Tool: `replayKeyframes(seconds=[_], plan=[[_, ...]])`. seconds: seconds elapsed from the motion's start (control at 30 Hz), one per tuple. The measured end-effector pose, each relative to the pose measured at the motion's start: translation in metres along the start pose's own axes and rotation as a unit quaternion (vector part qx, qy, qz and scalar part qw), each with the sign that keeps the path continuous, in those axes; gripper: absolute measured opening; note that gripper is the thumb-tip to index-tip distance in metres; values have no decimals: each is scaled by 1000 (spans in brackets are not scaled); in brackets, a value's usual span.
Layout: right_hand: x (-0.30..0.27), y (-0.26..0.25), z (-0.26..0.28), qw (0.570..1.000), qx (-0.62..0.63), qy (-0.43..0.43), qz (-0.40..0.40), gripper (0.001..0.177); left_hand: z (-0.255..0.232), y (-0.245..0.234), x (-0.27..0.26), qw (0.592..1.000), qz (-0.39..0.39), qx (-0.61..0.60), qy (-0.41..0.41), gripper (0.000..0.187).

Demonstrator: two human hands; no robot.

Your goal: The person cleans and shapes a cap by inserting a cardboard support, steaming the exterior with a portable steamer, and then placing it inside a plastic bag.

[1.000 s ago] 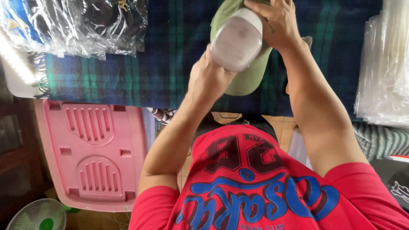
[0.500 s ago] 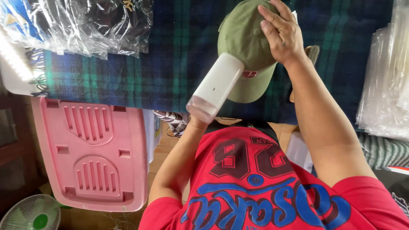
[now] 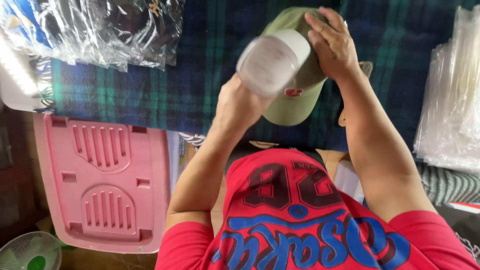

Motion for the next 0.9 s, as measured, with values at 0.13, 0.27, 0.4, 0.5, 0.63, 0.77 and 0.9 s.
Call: replayKeyframes(seconds=[0.13,0.27,0.4,0.5,0.63,0.77,0.9], plan=[[-6,3,-7,997,27,66,14,39,30,-30,21,993,21,-82,-78,37],[-7,6,-12,997,26,66,-8,35,95,-13,-2,904,-22,-360,-230,9],[-9,4,-5,998,20,61,-24,34,122,9,-39,901,-31,-289,-322,23],[-40,-29,51,945,-213,-43,-244,33,141,25,-63,912,-100,-256,-305,45],[-75,10,136,996,20,-52,-63,38,120,62,-75,792,-214,-528,-217,24],[-133,67,159,975,202,20,89,79,109,82,-95,837,-156,-498,-167,24],[-216,60,81,966,188,149,98,79,129,100,-102,888,-111,-432,-115,32]])
Point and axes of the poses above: each hand's wrist, its own x-axis towards the middle knuckle, its own y-axis out of the palm, z = x × y, the point moved 9 cm from there along x, towards the middle knuckle, and after that the axes turned 6 degrees about -x, right-handed, at the moved point
